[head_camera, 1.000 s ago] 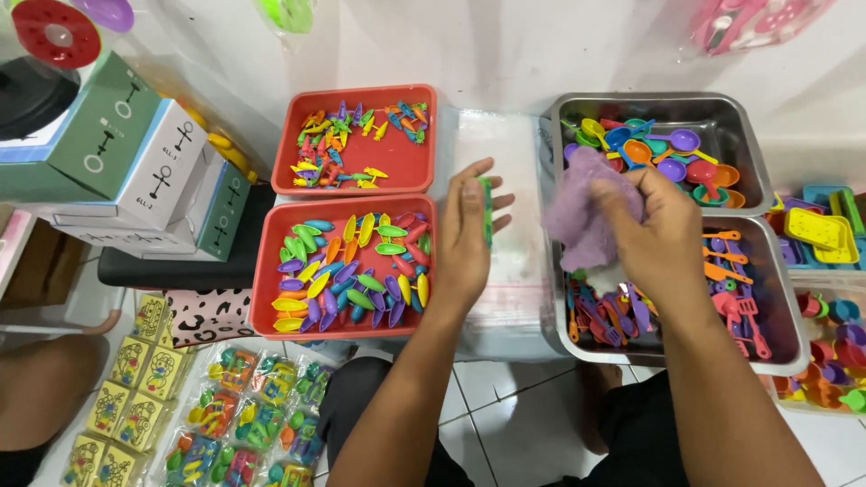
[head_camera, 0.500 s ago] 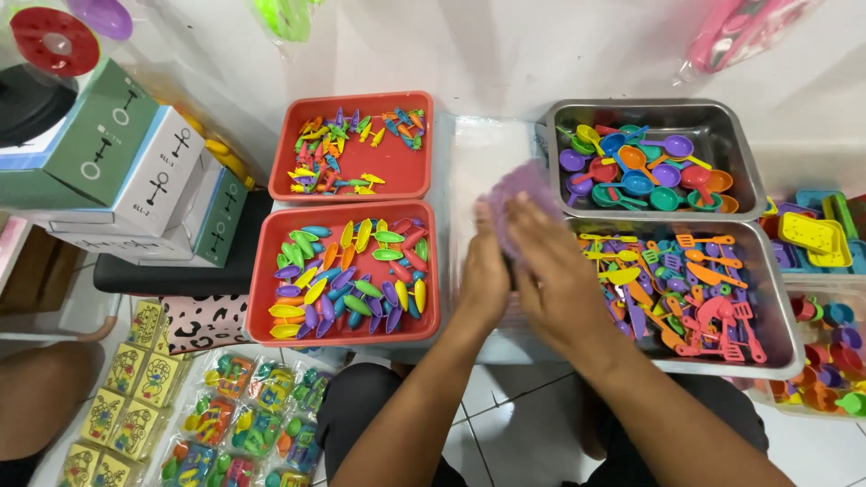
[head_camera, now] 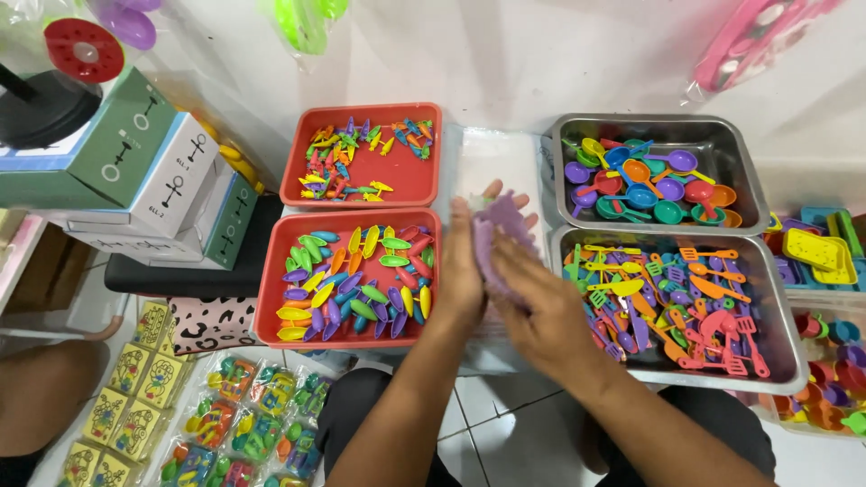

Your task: Cleaning small plastic toy utensils and boats with a cloth and packing them into individual plastic bags.

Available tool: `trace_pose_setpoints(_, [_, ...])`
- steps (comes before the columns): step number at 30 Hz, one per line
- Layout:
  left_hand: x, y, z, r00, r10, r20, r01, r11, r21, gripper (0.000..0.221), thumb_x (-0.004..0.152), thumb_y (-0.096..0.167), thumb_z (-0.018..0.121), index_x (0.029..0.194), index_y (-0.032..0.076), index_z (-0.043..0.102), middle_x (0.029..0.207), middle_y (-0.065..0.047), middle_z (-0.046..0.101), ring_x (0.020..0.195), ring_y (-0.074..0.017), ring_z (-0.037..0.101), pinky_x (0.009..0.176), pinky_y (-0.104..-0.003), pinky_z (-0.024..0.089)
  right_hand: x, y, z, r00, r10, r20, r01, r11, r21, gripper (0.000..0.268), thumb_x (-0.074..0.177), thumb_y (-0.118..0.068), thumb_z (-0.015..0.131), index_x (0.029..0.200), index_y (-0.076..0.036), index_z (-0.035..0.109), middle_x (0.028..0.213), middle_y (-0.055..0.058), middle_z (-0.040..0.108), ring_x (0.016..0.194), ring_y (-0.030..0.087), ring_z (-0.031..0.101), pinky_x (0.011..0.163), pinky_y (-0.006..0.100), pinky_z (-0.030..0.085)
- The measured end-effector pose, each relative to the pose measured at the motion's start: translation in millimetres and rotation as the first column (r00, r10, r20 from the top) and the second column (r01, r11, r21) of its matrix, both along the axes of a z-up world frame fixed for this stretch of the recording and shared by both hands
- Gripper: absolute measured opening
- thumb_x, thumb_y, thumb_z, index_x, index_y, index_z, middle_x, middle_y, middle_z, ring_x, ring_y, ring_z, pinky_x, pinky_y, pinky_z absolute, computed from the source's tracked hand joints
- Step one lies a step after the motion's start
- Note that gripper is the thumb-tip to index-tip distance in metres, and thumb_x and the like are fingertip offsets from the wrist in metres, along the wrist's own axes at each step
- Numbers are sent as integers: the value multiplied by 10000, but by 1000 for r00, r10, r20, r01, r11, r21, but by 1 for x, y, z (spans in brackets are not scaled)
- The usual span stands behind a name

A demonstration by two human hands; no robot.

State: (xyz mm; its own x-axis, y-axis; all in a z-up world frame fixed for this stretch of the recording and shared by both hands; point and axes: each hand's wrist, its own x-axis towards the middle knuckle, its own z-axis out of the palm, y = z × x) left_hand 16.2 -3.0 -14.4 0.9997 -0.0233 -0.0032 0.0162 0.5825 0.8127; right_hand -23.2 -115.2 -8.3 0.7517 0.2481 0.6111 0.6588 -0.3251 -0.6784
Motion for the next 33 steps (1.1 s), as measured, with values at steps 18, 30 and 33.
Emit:
trace_pose_setpoints(18, [5, 2, -6, 998, 62, 20, -57, 976, -209, 678, 1108, 497, 319, 1546, -14, 396, 1393, -297, 571, 1263, -444, 587, 1048, -538, 505, 0, 1, 3, 999, 4, -34, -4, 1000, 9, 331, 986, -63, 581, 1292, 35, 660, 1431, 266, 601, 1348, 475, 524, 1118, 551, 436])
trace_pose_setpoints(30, [-9, -17, -30, 986, -148, 79, 149, 989, -8, 934, 1030, 705, 61, 1585, -18, 266, 1419, -319, 507, 1261, -473, 576, 1035, -597, 517, 10, -9, 10, 990, 31, 135, -6, 984, -177, 388, 986, -10, 522, 1358, 70, 597, 1530, 287, 491, 1420, 498, 438, 1183, 557, 369])
trace_pose_setpoints(33, [1, -25, -49, 999, -29, 31, 31, 997, -68, 900, 1048, 697, 80, 1583, 0, 272, 1412, -338, 514, 1213, -496, 595, 1028, -589, 520, 8, -7, 10, 996, 32, 77, -17, 983, -184, 405, 981, 11, 532, 1381, 66, 564, 1548, 295, 462, 1408, 503, 444, 1167, 560, 380])
